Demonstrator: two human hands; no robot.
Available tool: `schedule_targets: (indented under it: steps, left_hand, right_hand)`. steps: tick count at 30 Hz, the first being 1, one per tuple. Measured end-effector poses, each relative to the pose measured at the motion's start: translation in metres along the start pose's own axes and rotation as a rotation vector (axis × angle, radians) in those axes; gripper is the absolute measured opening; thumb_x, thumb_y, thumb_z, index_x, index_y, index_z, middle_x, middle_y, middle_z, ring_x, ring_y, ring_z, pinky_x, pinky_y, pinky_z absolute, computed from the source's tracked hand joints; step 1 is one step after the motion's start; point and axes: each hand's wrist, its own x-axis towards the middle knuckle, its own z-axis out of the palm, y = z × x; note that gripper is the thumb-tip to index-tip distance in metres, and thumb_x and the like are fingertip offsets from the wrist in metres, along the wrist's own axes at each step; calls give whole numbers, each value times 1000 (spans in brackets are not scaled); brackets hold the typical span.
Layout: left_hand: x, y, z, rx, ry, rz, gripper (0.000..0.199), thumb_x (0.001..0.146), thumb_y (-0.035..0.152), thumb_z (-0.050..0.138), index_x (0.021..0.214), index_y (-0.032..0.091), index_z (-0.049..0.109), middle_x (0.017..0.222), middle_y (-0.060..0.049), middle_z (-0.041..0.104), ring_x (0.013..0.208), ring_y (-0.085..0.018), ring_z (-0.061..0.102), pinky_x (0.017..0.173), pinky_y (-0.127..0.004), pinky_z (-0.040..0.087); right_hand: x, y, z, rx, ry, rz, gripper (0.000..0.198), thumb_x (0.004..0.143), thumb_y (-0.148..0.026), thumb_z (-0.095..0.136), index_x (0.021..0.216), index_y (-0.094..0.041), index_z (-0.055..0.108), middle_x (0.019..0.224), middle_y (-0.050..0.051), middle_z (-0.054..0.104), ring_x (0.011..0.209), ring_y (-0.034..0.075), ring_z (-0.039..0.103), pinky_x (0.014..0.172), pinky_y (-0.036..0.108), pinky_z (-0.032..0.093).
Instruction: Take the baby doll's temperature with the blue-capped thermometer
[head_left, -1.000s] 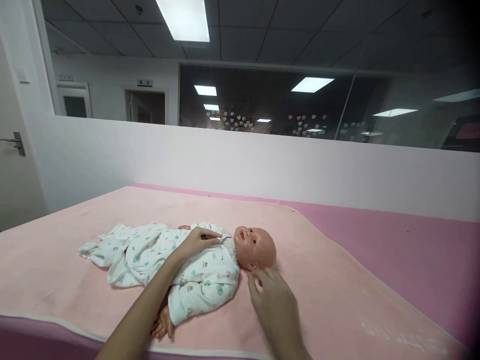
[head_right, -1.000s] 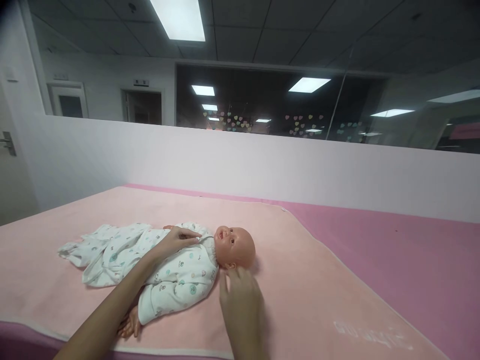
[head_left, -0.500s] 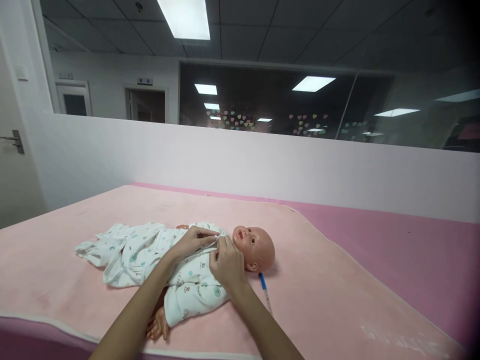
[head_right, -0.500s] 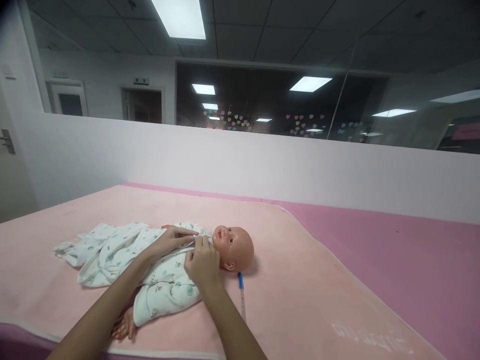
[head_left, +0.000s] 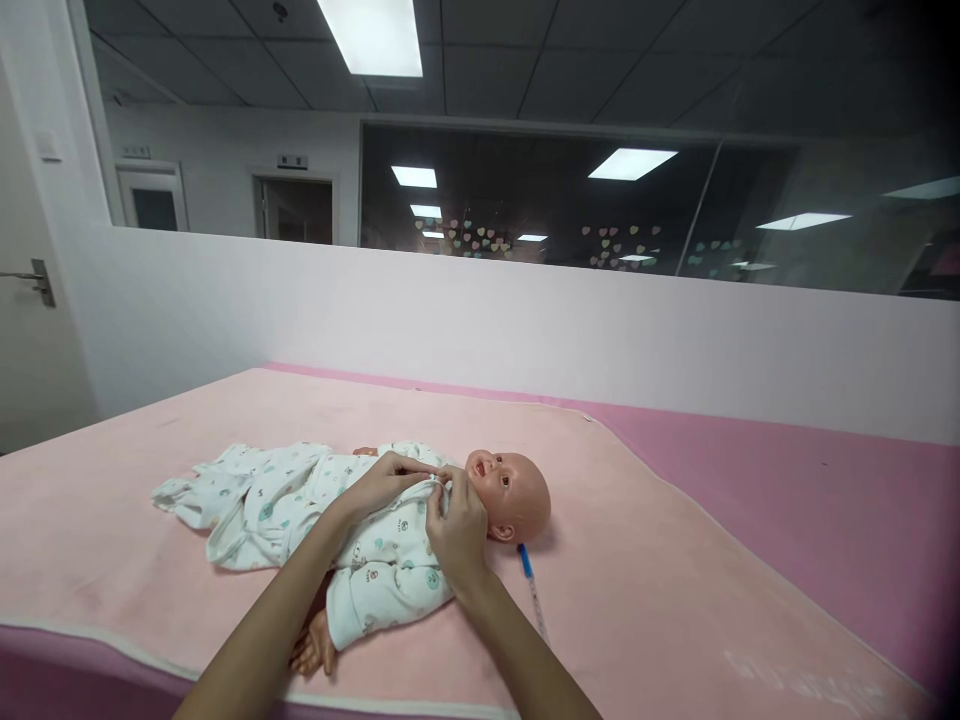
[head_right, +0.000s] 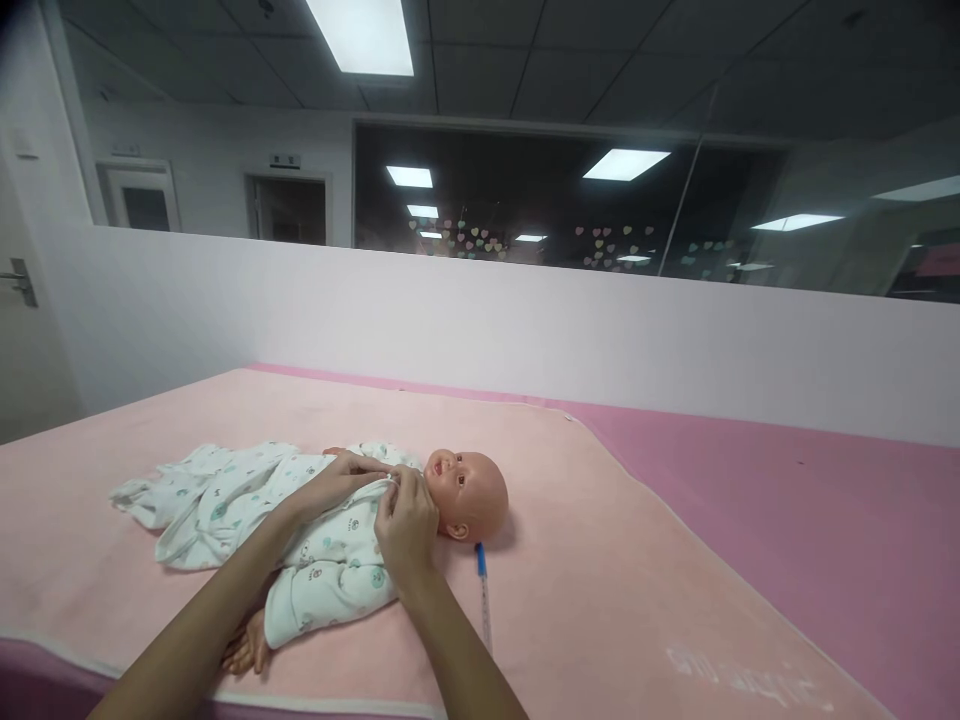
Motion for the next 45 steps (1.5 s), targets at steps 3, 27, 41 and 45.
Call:
schedule_targets:
  steps: [3,27,41,45]
  left_hand:
    - [-2,3,2,56,7,15,38,75,40,51,100,15,64,94,-8,66,85,-18,58,78,-28,45]
    - [-3,2,2,199,-6,60,33,76,27,49,105,18,62,93,-5,67,85,-17,57,75,-26,43]
    - [0,-5,1,131,69,70,38,72,32,56,108,18,60,87,-5,65,80,-16,54,77,-28,42]
    - [-2,-7,1,34,84,66,41,71,32,59,109,17,58,87,-6,64,79,-14,53,74,-26,41]
  right_hand:
    - [0,3,3,39,21,31,11,82,-20,39,87,-17,48,76,2,56,67,12,50,61,23,38]
    - [0,1,2,149,-14,97,18,84,-20,35,93,-17,51,88,5,59,83,15,53,71,26,43]
    - [1,-1,2,196,-33,151,14,85,-20,35,87,-18,49,81,3,56,76,14,51,69,26,40]
    - [1,-1,2,192,-25,108,17,85,-16,33,82,-18,49,81,3,55,79,13,50,72,26,40]
